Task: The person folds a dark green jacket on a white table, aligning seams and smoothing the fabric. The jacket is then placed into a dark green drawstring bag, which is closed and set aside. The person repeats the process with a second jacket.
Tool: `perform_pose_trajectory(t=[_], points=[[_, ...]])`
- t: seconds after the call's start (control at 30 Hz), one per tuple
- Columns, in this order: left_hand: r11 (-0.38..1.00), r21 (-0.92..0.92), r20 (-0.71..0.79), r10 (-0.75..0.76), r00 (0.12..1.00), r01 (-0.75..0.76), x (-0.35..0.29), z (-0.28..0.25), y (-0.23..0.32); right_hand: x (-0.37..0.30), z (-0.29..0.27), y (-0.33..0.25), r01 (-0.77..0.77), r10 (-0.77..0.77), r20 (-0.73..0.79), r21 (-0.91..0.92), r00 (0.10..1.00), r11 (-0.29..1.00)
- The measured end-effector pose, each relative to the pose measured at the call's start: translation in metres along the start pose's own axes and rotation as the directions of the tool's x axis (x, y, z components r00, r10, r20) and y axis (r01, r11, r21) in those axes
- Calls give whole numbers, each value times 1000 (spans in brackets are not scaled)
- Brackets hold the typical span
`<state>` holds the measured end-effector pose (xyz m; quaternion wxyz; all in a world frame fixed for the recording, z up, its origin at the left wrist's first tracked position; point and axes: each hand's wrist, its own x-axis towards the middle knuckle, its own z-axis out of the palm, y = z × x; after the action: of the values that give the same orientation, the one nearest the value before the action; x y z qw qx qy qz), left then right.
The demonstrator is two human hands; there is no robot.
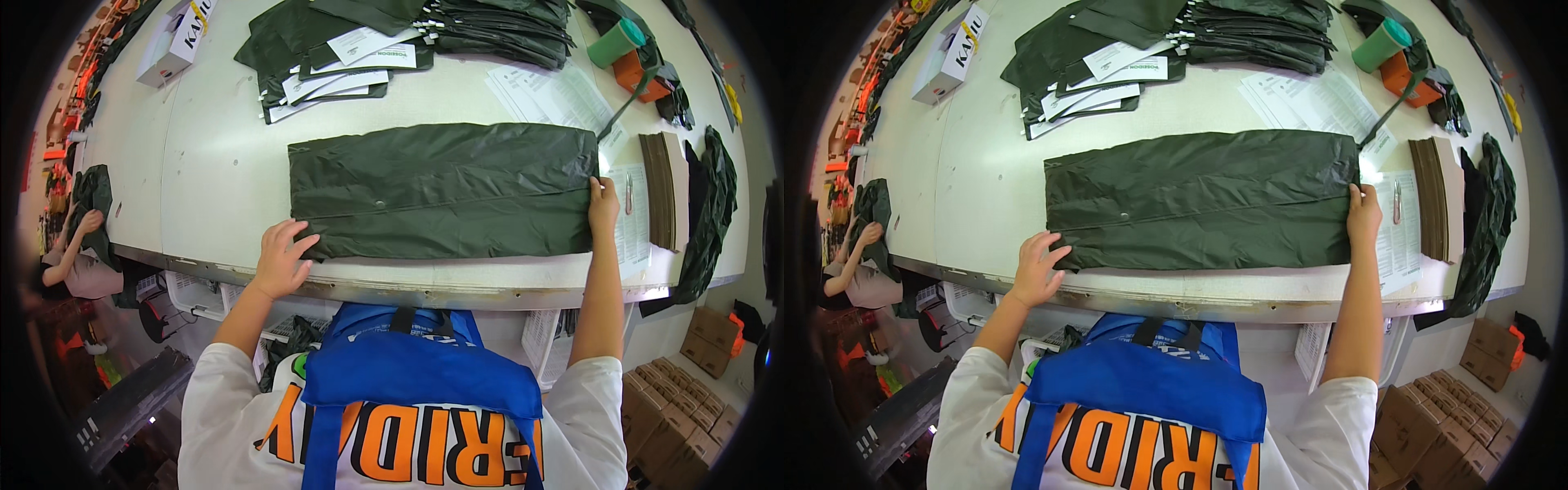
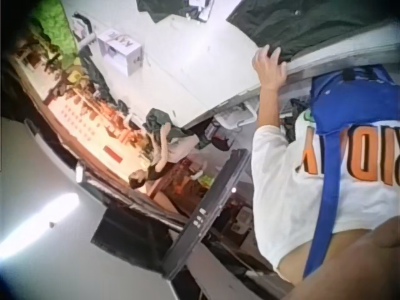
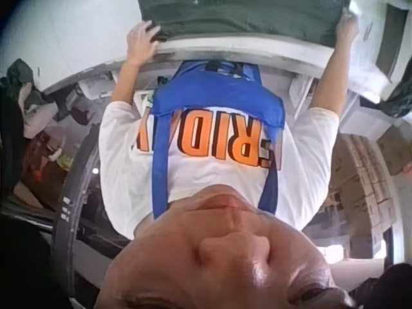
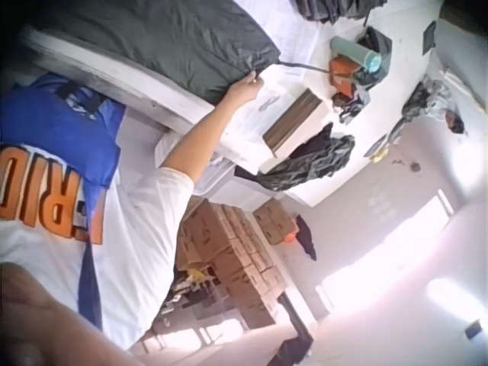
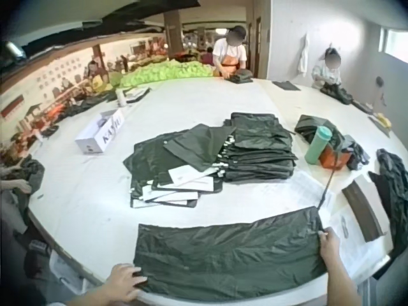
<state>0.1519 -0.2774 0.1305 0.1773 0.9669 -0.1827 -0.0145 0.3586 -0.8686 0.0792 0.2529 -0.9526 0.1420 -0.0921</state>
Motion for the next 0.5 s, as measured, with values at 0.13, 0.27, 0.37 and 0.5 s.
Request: perform_pose_trajectory(t=[0.13,0.27,0.37,0.5], points=[[997,-26,-316,-78,946,74,51,-7,5,6,-19,-40,111,-173,-208,-278,963,954],[971,117,-199,-184,962,210,116,28,14,-12,7,-117,391,-431,-34,-363,902,846],[953,230,-96,-180,979,197,128,55,12,-17,36,-84,278,-256,131,-648,958,709],[955,226,-68,-182,981,192,126,75,6,-12,51,-58,288,-296,77,-551,952,783]])
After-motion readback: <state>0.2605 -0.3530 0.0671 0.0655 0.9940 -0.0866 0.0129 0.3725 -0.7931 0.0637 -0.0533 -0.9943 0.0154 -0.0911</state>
